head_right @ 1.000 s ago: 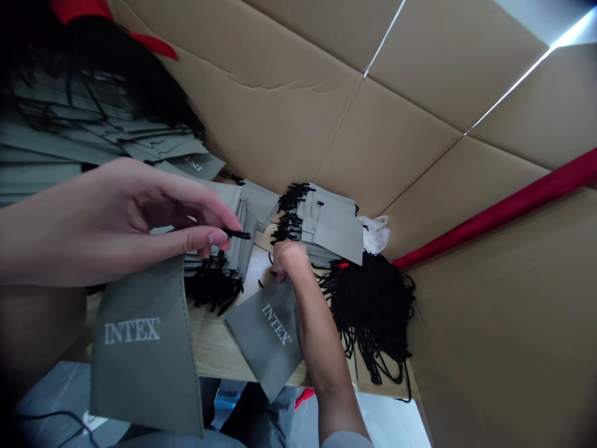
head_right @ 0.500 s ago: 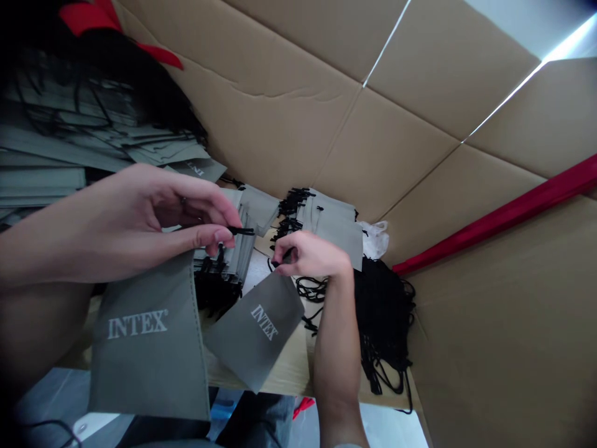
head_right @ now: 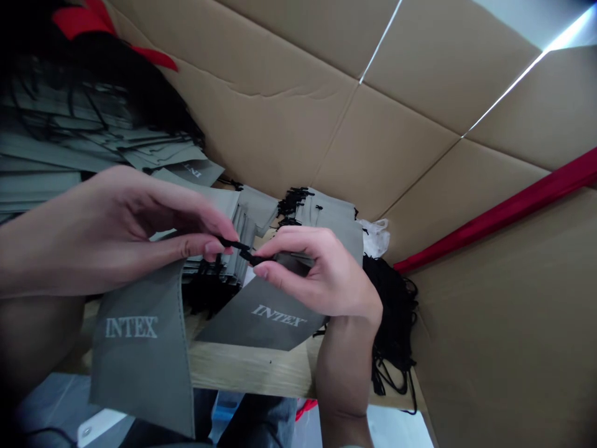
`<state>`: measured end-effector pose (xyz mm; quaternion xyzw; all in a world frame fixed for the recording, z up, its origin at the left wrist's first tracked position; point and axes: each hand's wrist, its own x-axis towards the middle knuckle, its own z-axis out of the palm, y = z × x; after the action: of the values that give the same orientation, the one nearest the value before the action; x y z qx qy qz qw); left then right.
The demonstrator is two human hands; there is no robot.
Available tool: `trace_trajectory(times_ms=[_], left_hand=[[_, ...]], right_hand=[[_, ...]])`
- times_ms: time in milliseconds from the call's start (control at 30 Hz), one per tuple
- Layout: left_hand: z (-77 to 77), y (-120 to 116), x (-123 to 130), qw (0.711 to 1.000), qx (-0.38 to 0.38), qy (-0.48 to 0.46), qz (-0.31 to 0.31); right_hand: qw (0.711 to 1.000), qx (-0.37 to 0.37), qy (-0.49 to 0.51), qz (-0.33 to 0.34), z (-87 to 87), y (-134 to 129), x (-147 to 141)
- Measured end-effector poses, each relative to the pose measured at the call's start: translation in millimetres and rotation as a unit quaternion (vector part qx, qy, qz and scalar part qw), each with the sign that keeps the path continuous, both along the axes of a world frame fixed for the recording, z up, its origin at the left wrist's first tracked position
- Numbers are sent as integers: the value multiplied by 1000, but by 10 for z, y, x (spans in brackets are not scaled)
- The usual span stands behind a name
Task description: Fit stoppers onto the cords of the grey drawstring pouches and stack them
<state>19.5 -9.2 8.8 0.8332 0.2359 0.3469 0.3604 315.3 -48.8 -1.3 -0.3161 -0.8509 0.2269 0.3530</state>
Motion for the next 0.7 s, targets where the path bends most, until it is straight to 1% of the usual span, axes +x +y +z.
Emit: trace_trajectory(times_ms=[133, 267, 367, 567, 700], left_hand=[[-21, 7, 2, 1000, 27, 4, -5], [-43, 15, 18, 998, 58, 15, -1], [-40, 10, 37, 998, 54, 14, -5], [-26, -23, 49, 999, 20, 27, -8], [-37, -20, 44, 999, 19, 26, -10]], right_hand=[[998, 1, -59, -3, 42, -29, 7], [998, 8, -54, 11, 55, -46, 15], [999, 12, -49, 12, 47, -41, 19], [998, 13, -58, 8, 41, -26, -6], [998, 9, -60, -7, 60, -56, 3]])
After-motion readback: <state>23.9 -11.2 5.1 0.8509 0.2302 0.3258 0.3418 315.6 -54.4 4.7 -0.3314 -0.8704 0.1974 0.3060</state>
